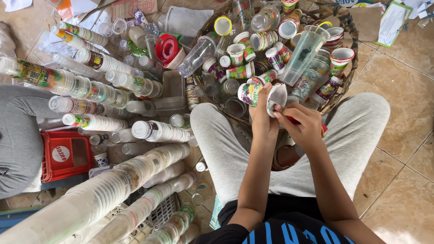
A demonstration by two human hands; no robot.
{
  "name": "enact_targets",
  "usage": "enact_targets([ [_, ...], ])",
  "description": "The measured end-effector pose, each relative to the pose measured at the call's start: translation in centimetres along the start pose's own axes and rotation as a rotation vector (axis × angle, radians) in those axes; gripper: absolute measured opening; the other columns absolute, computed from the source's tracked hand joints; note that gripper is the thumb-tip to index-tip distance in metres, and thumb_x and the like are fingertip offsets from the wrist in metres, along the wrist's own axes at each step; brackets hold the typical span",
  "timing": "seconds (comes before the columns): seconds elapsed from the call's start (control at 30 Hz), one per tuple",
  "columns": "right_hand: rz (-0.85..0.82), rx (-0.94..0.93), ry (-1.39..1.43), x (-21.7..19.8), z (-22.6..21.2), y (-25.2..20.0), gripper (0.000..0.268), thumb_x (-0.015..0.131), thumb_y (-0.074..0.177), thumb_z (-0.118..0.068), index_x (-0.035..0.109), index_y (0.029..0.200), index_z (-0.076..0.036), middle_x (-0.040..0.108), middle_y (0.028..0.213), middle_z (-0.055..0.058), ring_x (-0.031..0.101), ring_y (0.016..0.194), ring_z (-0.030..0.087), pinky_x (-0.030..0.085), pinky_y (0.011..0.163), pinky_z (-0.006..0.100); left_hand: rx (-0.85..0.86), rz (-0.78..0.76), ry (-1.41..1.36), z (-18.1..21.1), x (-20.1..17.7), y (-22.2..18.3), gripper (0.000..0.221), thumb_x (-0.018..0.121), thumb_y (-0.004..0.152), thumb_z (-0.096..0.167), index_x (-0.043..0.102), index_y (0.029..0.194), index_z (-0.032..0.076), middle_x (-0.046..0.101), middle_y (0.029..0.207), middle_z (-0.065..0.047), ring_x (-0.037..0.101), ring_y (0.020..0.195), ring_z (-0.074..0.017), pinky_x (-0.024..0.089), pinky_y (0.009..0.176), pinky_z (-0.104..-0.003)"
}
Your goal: Removing plastic rings and labels from plastic cups for recycling using a small blade.
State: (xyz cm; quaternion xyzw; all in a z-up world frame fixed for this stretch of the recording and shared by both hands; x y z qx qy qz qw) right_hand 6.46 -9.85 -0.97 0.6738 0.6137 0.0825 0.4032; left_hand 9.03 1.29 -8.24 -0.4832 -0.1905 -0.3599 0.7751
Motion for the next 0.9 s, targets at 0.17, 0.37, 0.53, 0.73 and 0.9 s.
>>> enact_targets([
  [0.17, 0.013, -0.069, 0.065, -0.7, -0.3, 0.3, 0.010, 0.080, 0.096, -0.002, 0.075, 0.087, -0.004, 0.064, 0.069, 0.009, 0.048, 0.041, 0.025, 0.039, 0.043, 0.030, 0.003, -0.090, -0.023, 1.0, 1.0, -1.6, 0.036, 0.089, 0.080, 0.013, 0.060, 0.096, 0.000, 0.074, 0.086, -0.019, 0.073, 0.063, -0.0164, 0.064, 0.058, -0.028],
  [0.37, 0.015, -0.153, 0.092, -1.1, 0.0, -0.4, 0.002, 0.080, 0.093, -0.003, 0.079, 0.091, -0.004, 0.064, 0.070, 0.010, 0.045, 0.042, 0.025, 0.040, 0.044, 0.030, -0.001, -0.102, 0.001, -1.0, 0.2, -0.9, 0.040, 0.089, 0.081, 0.016, 0.059, 0.102, 0.000, 0.074, 0.092, -0.019, 0.076, 0.079, -0.0215, 0.064, 0.075, -0.037],
  [0.53, 0.031, -0.226, 0.069, -1.8, -0.5, -0.1, 0.011, 0.080, 0.094, -0.003, 0.075, 0.085, -0.003, 0.061, 0.068, 0.013, 0.043, 0.039, 0.027, 0.040, 0.042, 0.031, -0.035, -0.126, -0.004, -0.8, 2.0, -2.8, 0.046, 0.088, 0.083, 0.012, 0.050, 0.107, 0.001, 0.071, 0.090, -0.017, 0.070, 0.061, -0.0136, 0.061, 0.056, -0.025],
  [0.73, 0.076, -0.173, 0.106, -2.8, 0.3, -0.6, 0.011, 0.080, 0.095, -0.002, 0.075, 0.086, -0.001, 0.062, 0.068, 0.012, 0.041, 0.039, 0.026, 0.038, 0.041, 0.031, -0.034, -0.134, -0.012, -1.9, 2.3, -2.9, 0.039, 0.083, 0.084, 0.007, 0.051, 0.106, 0.004, 0.071, 0.087, -0.018, 0.063, 0.047, -0.0080, 0.055, 0.041, -0.015],
  [0.9, 0.260, -0.036, 0.245, -4.4, 4.6, -2.1, 0.019, 0.065, 0.108, 0.001, 0.067, 0.089, 0.004, 0.060, 0.067, 0.015, 0.043, 0.048, 0.019, 0.035, 0.048, 0.032, 0.019, -0.349, -0.044, -4.3, 2.1, -3.5, 0.062, 0.084, 0.087, 0.012, 0.040, 0.130, 0.004, 0.065, 0.113, -0.014, 0.073, 0.088, -0.0230, 0.068, 0.077, -0.028],
])
Point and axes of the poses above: each hand's wrist, its own y-axis towards the middle knuckle, its own x-axis out of the palm, z = x × y, the point moved 9 cm from there along y, towards the middle knuckle
